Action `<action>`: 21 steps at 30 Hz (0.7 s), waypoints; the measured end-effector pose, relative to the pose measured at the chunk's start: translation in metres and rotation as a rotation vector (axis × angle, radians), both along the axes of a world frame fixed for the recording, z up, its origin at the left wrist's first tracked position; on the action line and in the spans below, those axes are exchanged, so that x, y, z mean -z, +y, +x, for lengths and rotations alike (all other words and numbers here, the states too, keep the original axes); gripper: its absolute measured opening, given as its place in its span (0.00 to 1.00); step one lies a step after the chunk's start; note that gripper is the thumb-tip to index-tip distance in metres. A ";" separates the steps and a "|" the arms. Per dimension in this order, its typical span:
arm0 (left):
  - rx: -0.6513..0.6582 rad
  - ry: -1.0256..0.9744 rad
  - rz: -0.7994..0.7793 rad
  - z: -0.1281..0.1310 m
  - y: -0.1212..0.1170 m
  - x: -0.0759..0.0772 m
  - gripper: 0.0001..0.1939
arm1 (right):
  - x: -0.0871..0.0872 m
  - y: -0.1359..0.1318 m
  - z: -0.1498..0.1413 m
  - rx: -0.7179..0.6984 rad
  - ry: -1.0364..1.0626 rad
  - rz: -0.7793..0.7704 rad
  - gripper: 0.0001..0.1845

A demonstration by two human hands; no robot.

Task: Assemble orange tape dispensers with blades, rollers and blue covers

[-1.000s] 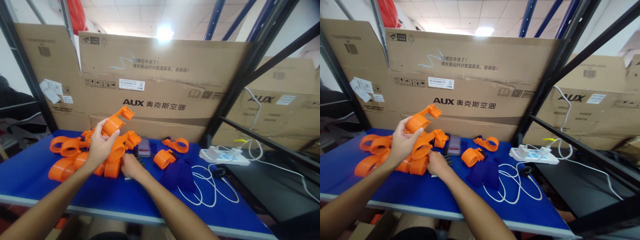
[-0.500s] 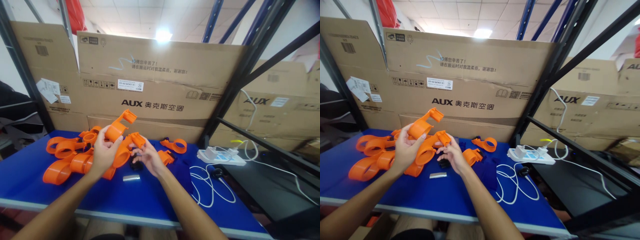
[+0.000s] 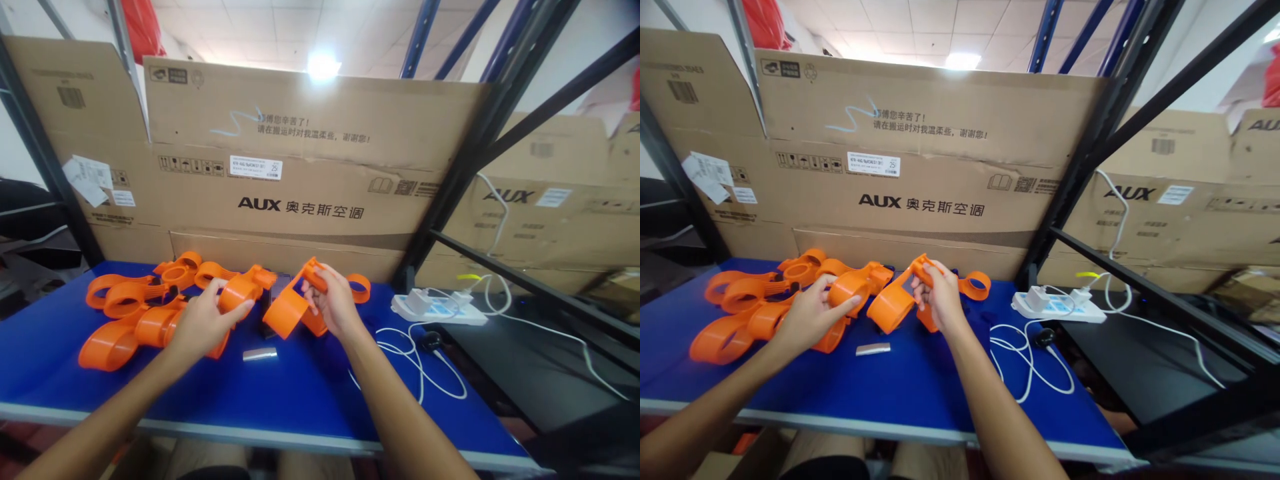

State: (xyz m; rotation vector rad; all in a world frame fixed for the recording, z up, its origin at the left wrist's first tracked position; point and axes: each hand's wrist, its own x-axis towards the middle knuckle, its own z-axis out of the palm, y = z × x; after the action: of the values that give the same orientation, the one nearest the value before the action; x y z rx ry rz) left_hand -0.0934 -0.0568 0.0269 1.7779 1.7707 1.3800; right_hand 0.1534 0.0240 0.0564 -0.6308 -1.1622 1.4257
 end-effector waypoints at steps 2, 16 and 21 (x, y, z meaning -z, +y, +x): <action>-0.083 0.211 -0.092 -0.003 -0.001 0.000 0.25 | -0.006 0.001 0.007 0.015 0.010 0.011 0.11; -0.151 0.654 -0.197 0.011 -0.035 0.026 0.30 | -0.006 -0.007 0.007 0.018 -0.028 0.032 0.13; -0.250 0.791 -0.172 0.004 -0.039 0.046 0.36 | -0.008 -0.010 0.005 0.013 -0.042 0.040 0.12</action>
State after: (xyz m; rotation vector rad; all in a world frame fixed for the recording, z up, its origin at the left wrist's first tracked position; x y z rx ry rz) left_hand -0.0898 -0.0960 -0.0192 2.2341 2.4644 0.5599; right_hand 0.1585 0.0138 0.0640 -0.6424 -1.2144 1.3808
